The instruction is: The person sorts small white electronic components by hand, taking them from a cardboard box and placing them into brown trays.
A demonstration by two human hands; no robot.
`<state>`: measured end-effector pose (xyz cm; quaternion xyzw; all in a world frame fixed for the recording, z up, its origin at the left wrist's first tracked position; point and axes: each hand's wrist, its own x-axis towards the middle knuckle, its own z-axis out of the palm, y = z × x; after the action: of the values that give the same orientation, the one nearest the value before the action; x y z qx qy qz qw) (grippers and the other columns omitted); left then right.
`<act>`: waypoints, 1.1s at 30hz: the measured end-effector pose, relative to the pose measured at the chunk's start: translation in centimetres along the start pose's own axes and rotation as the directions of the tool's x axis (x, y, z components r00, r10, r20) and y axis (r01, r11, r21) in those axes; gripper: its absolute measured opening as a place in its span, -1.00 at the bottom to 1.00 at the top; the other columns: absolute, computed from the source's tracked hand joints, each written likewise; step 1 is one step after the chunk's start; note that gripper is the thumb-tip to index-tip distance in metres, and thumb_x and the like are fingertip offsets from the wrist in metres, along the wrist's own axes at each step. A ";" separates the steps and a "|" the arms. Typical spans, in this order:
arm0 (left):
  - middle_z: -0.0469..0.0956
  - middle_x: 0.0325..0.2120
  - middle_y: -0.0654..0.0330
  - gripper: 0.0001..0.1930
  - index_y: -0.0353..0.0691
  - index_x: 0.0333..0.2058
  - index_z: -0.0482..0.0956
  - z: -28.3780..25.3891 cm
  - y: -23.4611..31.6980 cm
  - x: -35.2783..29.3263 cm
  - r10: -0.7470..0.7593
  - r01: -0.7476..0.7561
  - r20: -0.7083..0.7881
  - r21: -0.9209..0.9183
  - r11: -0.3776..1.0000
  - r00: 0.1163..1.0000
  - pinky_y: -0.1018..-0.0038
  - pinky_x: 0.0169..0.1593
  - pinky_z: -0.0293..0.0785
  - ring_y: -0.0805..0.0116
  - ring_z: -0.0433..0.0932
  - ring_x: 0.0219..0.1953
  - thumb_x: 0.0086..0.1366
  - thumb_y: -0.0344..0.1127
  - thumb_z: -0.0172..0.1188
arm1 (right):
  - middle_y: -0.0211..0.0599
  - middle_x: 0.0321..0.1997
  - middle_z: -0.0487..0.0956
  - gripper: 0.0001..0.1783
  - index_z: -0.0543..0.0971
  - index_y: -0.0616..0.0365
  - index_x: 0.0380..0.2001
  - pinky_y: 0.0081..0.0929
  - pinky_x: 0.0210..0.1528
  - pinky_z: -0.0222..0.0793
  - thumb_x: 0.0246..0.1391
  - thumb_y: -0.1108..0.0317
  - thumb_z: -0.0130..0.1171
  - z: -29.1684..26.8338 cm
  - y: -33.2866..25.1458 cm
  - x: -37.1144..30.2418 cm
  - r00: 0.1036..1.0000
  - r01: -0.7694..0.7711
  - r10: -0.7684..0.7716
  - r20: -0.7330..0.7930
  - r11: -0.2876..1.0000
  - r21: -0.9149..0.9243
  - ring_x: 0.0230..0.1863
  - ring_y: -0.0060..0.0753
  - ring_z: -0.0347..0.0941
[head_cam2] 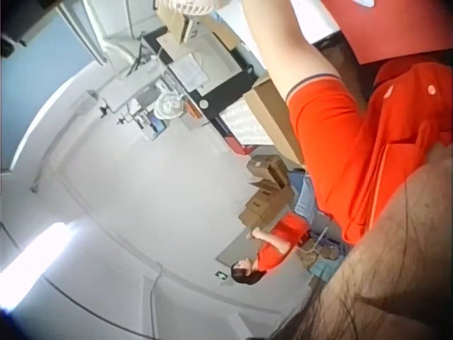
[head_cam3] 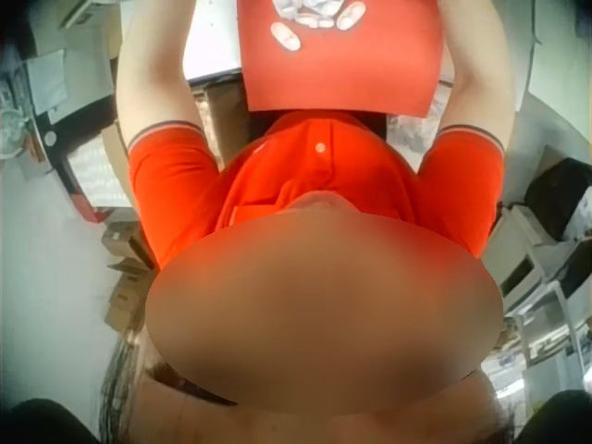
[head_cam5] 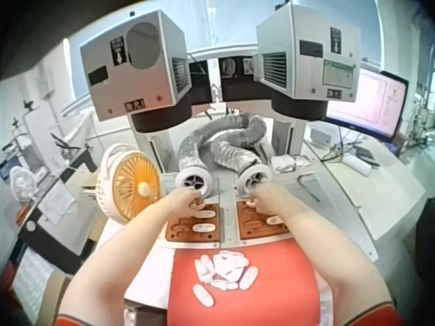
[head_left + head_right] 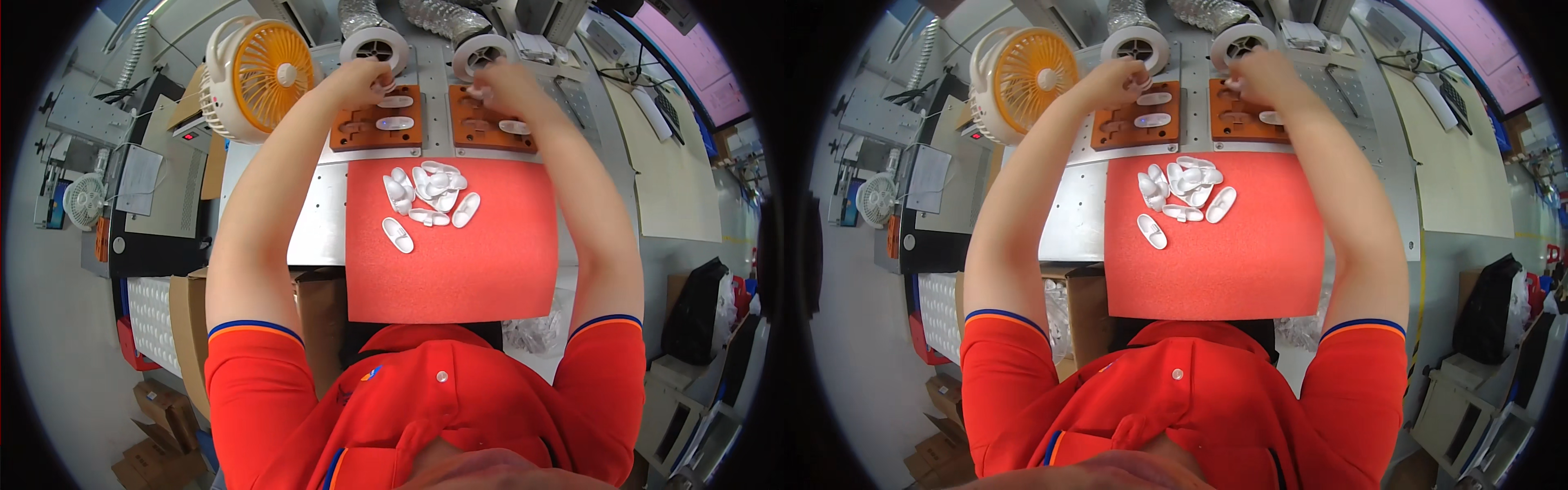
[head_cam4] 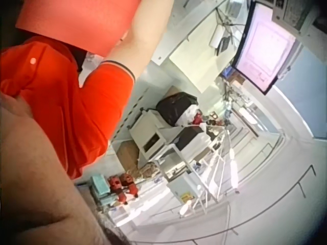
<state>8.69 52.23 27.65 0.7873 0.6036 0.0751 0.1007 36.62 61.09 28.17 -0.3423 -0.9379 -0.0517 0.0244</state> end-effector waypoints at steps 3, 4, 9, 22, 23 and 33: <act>0.58 -0.27 0.06 -0.71 -0.22 -0.29 0.53 1.1 2.0 1.5 0.046 -0.041 0.054 -0.092 0.995 0.997 0.24 -0.16 0.48 0.01 0.56 -0.18 -0.07 -0.41 0.31 | -0.25 -0.22 0.61 -0.76 0.62 -0.02 -0.26 -0.23 -0.07 0.44 -0.09 0.30 0.29 0.3 3.4 -0.5 0.956 -0.215 0.190 0.223 0.972 0.093 -0.09 -0.11 0.52; 0.57 -0.30 0.04 -0.76 -0.23 -0.31 0.50 1.9 2.4 1.8 0.048 -0.049 0.025 0.029 0.998 0.999 0.25 -0.19 0.47 0.00 0.55 -0.21 -0.01 -0.41 0.24 | -0.23 -0.23 0.61 -0.70 0.58 0.01 -0.23 -0.22 -0.08 0.44 -0.13 0.41 0.27 1.1 4.2 -1.8 0.983 -0.098 0.083 0.164 0.991 0.091 -0.08 -0.14 0.52; 0.57 -0.29 0.01 -0.65 -0.18 -0.20 0.43 1.2 2.4 1.8 0.001 -0.014 0.118 0.109 0.994 0.993 0.20 -0.20 0.44 -0.03 0.55 -0.23 -0.03 -0.41 0.23 | -0.21 -0.18 0.58 -0.70 0.52 0.09 -0.27 -0.24 -0.08 0.42 -0.18 0.50 0.25 1.7 4.4 -3.7 1.000 0.028 -0.030 0.007 0.977 0.211 -0.08 -0.10 0.50; 0.58 -0.33 0.09 -0.49 -0.19 -0.09 0.40 2.4 5.0 -2.8 -0.111 0.091 -0.153 -0.134 0.987 0.982 0.36 -0.18 0.48 0.18 0.58 -0.26 -0.04 -0.25 0.35 | -0.27 -0.10 0.53 -0.71 0.40 0.09 -0.19 -0.38 -0.14 0.43 -0.01 0.46 0.19 2.4 2.0 -8.6 0.988 -0.023 0.115 -0.100 0.758 0.652 -0.09 -0.25 0.50; 0.58 -0.33 0.09 -0.49 -0.19 -0.09 0.40 2.5 6.4 -2.8 -0.093 0.074 -0.149 -0.132 0.988 0.984 0.36 -0.18 0.48 0.18 0.58 -0.26 -0.04 -0.25 0.35 | -0.32 -0.08 0.51 -0.74 0.38 0.11 -0.17 -0.43 -0.20 0.44 0.08 0.44 0.18 3.4 1.3 -9.0 0.942 -0.001 0.292 -0.166 0.497 0.868 -0.12 -0.36 0.51; 0.39 -0.02 -0.09 -0.49 -0.40 0.11 0.23 9.8 31.1 -5.5 -0.108 -0.172 -0.244 -0.877 0.449 0.964 0.36 0.02 0.42 0.15 0.46 -0.03 0.23 -0.36 0.15 | -0.15 -0.13 0.46 -0.49 0.20 0.14 0.03 -0.51 -0.18 0.46 0.06 0.40 0.19 3.1 -10.6 -19.9 0.137 0.747 0.963 0.231 -0.253 0.614 -0.18 -0.40 0.49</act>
<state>38.69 38.45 25.93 0.6107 0.4664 0.4865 0.4156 44.96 40.72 22.64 -0.2955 -0.0889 0.4847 0.8184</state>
